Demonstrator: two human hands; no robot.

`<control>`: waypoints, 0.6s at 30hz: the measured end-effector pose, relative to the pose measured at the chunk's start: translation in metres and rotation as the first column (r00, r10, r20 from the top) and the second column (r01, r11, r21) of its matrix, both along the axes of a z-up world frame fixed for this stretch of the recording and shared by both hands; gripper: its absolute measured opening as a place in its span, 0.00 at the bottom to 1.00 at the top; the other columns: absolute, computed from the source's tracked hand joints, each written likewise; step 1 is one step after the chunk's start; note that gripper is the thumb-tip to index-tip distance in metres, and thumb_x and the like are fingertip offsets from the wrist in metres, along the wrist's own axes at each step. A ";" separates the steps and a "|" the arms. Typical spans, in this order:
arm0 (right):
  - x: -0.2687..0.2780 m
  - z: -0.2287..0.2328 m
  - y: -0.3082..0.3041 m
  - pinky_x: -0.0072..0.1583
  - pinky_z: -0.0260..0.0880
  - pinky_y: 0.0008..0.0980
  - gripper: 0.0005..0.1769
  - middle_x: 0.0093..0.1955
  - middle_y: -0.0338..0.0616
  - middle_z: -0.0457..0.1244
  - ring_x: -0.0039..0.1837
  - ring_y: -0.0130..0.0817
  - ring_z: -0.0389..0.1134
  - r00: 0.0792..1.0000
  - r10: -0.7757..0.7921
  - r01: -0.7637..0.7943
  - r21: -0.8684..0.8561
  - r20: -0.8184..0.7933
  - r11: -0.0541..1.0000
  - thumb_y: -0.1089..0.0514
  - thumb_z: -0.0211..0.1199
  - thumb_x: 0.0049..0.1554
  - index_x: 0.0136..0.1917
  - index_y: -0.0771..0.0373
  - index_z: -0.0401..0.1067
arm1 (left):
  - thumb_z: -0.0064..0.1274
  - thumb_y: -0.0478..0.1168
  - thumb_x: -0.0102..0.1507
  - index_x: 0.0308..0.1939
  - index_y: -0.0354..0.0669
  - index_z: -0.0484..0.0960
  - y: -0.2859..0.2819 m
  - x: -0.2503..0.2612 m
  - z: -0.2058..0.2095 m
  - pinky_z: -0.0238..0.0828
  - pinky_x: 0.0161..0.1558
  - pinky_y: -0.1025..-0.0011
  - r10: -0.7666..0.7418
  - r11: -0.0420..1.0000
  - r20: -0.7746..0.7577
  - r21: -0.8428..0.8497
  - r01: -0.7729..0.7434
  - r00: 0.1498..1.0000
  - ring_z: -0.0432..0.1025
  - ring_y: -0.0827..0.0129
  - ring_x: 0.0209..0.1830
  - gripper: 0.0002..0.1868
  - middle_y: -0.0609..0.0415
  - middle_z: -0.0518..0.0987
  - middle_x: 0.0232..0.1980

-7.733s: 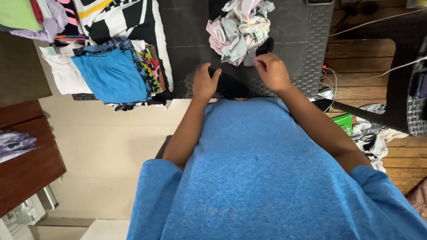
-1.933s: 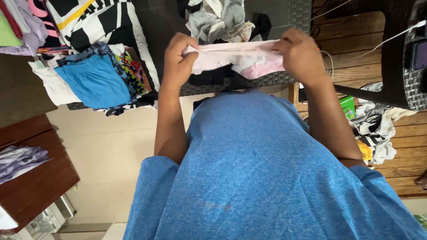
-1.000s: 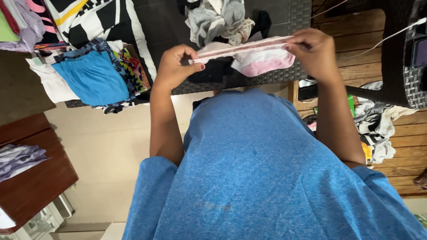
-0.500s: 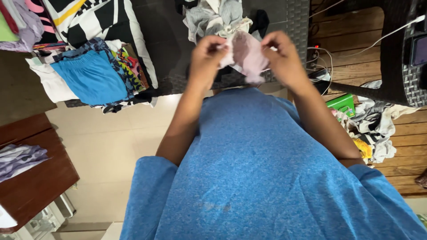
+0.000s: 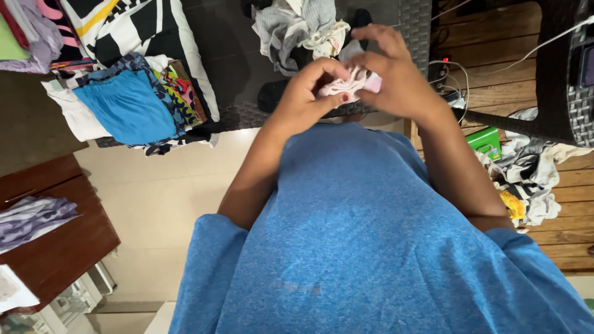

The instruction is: Pairing and folding a pile of clean socks and clothes.

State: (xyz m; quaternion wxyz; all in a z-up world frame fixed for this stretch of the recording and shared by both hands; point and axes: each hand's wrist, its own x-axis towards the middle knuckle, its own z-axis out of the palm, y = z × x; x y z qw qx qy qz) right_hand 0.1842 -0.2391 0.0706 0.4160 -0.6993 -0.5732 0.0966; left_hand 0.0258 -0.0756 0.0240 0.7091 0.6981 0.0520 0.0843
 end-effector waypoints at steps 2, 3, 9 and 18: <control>0.018 -0.038 -0.015 0.65 0.66 0.41 0.23 0.65 0.59 0.63 0.69 0.53 0.61 1.000 -0.001 -0.001 -0.058 -0.028 0.998 0.68 0.72 0.46 0.56 0.65 0.74 | 0.63 0.25 0.61 0.58 0.39 0.75 0.009 0.007 0.009 0.72 0.54 0.73 0.022 0.996 -0.050 0.088 -0.017 0.999 0.72 0.71 0.52 0.23 0.53 0.76 0.53; 0.025 -0.057 -0.025 0.67 0.68 0.41 0.17 0.66 0.53 0.66 0.71 0.50 0.64 0.998 0.000 -0.007 -0.121 -0.059 0.993 0.69 0.70 0.50 0.53 0.63 0.75 | 0.64 0.25 0.58 0.59 0.38 0.75 0.012 0.009 0.012 0.73 0.53 0.73 0.051 0.985 -0.099 0.171 -0.034 0.994 0.73 0.68 0.51 0.27 0.51 0.76 0.53; 0.039 -0.066 -0.050 0.59 0.70 0.37 0.14 0.54 0.52 0.67 0.57 0.47 0.70 0.949 -0.254 0.220 -0.185 -0.185 0.958 0.73 0.66 0.56 0.56 0.68 0.74 | 0.61 0.25 0.58 0.47 0.36 0.78 0.024 0.038 -0.021 0.73 0.54 0.65 0.176 0.831 -0.058 0.543 -0.117 0.983 0.76 0.56 0.51 0.15 0.48 0.79 0.51; 0.027 -0.112 -0.101 0.62 0.72 0.37 0.22 0.59 0.50 0.67 0.61 0.48 0.70 0.979 -0.027 -0.010 -0.176 -0.204 0.984 0.72 0.67 0.45 0.54 0.61 0.74 | 0.56 0.27 0.59 0.52 0.37 0.80 -0.010 0.014 -0.070 0.76 0.52 0.64 -0.094 0.907 -0.176 0.392 0.157 0.980 0.80 0.57 0.49 0.17 0.45 0.83 0.50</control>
